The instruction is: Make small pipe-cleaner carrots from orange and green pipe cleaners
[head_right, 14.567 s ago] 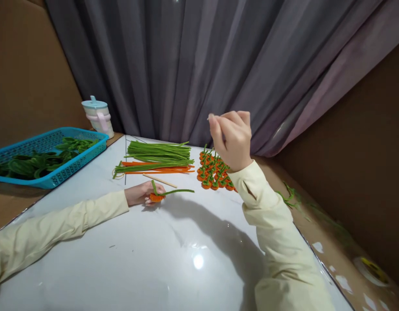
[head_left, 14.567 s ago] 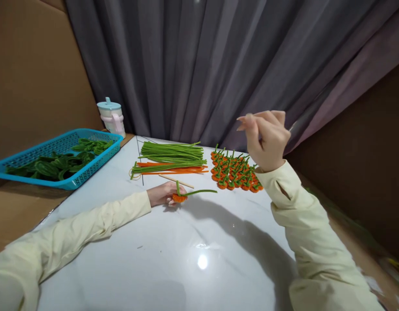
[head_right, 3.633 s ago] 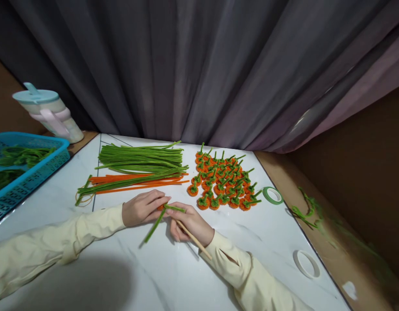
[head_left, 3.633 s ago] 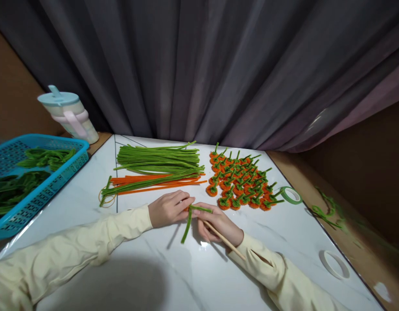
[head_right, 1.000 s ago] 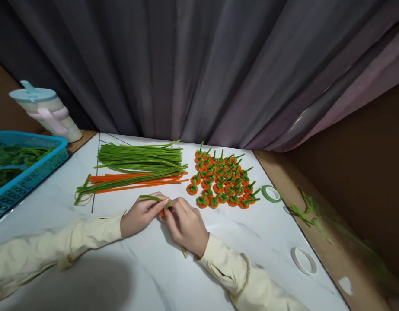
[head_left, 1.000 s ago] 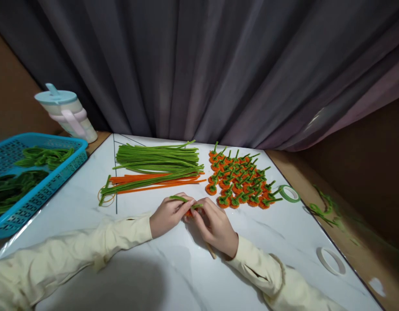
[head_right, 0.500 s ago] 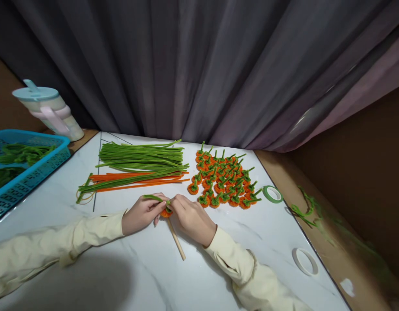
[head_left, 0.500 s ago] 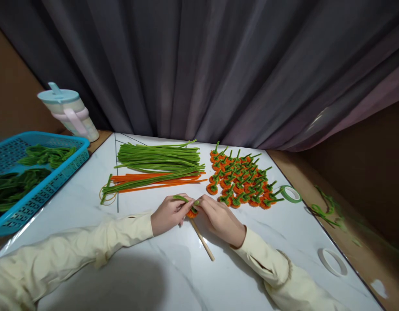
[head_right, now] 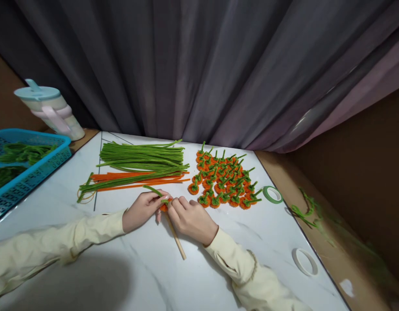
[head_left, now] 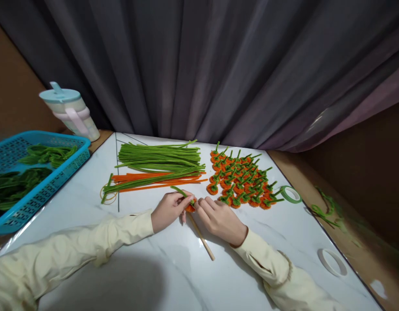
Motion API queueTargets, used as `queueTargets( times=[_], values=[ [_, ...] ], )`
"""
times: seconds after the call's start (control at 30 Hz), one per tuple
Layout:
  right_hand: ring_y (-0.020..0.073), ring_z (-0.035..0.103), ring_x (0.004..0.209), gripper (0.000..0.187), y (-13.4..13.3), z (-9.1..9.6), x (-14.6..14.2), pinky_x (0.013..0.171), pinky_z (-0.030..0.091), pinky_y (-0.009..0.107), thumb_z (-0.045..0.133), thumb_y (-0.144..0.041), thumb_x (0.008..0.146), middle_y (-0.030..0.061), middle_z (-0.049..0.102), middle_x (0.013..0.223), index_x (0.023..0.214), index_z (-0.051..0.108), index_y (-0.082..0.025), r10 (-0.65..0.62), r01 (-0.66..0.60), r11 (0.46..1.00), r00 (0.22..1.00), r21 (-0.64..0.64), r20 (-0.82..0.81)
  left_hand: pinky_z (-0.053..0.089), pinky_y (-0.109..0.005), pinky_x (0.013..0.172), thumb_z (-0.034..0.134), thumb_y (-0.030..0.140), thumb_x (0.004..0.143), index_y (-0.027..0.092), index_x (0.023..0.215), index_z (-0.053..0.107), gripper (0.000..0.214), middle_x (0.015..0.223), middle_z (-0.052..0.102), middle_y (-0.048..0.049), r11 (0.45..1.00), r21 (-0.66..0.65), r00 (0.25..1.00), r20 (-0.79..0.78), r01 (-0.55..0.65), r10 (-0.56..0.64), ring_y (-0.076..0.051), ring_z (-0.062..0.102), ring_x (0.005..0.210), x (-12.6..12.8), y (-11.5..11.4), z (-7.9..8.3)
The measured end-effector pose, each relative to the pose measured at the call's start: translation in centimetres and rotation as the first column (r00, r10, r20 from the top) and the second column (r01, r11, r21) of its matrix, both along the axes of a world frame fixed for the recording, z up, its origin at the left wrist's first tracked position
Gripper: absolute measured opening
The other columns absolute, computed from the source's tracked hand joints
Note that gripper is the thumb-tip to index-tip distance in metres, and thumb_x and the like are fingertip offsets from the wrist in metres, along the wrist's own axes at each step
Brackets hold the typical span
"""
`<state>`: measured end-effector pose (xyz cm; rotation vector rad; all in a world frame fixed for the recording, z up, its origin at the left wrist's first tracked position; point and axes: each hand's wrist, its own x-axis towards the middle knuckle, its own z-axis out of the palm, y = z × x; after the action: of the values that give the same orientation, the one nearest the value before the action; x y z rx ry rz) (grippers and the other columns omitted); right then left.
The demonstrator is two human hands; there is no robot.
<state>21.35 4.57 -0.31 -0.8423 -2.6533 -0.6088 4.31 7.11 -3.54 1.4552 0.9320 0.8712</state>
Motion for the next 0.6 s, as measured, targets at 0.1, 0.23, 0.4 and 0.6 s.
queueTargets(
  times=[0.1, 0.23, 0.4, 0.6],
  values=[
    [0.0171, 0.047, 0.064, 0.024, -0.2, 0.1, -0.1, 0.045, 0.029, 0.027, 0.027, -0.010, 0.092, 0.0073, 0.051, 0.071, 0.089, 0.051, -0.011, -0.021, 0.022, 1.000, 0.999, -0.010, 0.029, 0.049, -0.022, 0.042, 0.048, 0.041, 0.084, 0.010, 0.081, 0.059, 0.033, 0.075, 0.063, -0.0057, 0.992, 0.127, 0.999, -0.035, -0.016, 0.021, -0.008, 0.054, 0.041, -0.1, -0.1, 0.2],
    [0.0180, 0.048, 0.065, 0.020, -0.8, 0.5, -0.5, 0.043, 0.029, 0.026, 0.030, -0.013, 0.092, 0.0067, 0.050, 0.069, 0.091, 0.050, -0.012, -0.072, 0.074, 0.996, 0.996, -0.039, 0.057, 0.052, -0.026, 0.068, 0.045, 0.028, 0.087, 0.014, 0.082, 0.062, 0.022, 0.078, 0.064, -0.0066, 0.873, 0.483, 0.987, -0.099, -0.063, 0.126, -0.015, 0.061, 0.071, -0.3, -0.3, 0.9],
    [0.0186, 0.049, 0.063, 0.020, -1.7, 1.5, -1.3, 0.039, 0.029, 0.026, 0.030, -0.013, 0.092, 0.0085, 0.051, 0.071, 0.089, 0.050, -0.011, -0.156, 0.160, 0.986, 0.984, -0.042, 0.085, 0.050, -0.026, 0.073, 0.042, 0.020, 0.089, 0.016, 0.088, 0.060, 0.019, 0.082, 0.063, -0.0067, 0.790, 0.611, 0.987, -0.092, -0.046, 0.129, -0.014, 0.060, 0.077, -0.4, -0.8, 1.3],
    [0.0201, 0.048, 0.063, 0.019, -1.9, 2.0, -1.4, 0.040, 0.033, 0.027, 0.030, -0.009, 0.088, 0.0082, 0.050, 0.070, 0.085, 0.048, -0.013, -0.120, 0.122, 0.992, 0.984, -0.012, 0.132, 0.050, -0.026, 0.075, 0.043, 0.020, 0.089, 0.017, 0.092, 0.059, 0.016, 0.086, 0.062, -0.0060, 0.796, 0.605, 0.986, -0.106, -0.038, 0.128, -0.015, 0.060, 0.081, -0.4, -1.0, 0.8]
  ],
)
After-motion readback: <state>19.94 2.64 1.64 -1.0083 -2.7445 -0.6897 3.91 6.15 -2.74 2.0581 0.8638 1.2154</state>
